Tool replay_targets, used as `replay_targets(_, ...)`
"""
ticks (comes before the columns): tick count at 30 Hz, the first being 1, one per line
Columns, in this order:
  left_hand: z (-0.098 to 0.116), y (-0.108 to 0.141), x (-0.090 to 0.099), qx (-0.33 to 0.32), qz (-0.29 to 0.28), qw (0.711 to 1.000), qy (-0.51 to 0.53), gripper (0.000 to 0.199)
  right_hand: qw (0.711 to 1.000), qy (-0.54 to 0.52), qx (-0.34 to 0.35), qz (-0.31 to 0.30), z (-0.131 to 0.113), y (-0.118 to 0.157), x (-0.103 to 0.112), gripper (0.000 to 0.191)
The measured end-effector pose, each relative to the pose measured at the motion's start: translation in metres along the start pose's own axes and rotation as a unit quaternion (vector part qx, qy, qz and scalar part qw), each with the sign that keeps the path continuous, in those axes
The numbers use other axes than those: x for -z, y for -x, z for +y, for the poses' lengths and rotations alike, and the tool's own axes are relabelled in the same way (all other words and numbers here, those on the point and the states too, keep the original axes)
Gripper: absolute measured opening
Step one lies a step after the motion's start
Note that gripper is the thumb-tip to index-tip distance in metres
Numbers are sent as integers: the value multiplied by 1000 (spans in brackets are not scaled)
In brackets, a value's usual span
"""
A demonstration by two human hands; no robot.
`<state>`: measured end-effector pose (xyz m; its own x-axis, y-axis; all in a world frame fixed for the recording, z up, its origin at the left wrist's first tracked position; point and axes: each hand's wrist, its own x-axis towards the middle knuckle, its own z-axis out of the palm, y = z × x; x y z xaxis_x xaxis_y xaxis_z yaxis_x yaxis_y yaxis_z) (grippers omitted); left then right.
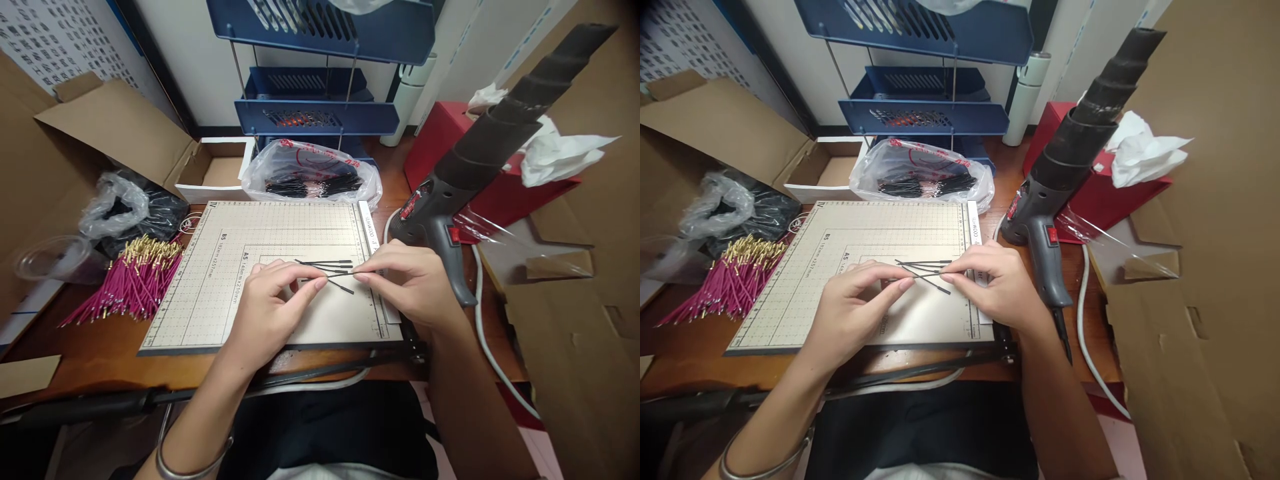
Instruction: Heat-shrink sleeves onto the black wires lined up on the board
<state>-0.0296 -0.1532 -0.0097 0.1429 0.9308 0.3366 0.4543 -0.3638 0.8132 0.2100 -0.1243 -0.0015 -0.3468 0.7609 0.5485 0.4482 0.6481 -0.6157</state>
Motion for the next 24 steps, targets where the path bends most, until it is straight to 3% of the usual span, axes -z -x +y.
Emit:
replay_targets(7, 0, 1, 0, 5, 1, 1000, -1, 7, 1000, -20, 6, -1, 1, 1, 0, 9)
replay_targets(17, 1, 1, 2, 126, 37, 988, 78, 17, 1000, -15, -7, -14, 2, 1, 3, 11)
replay_targets(24, -1, 2, 2, 152, 31, 983, 101, 20, 999, -22, -11, -23, 2, 1, 3, 11)
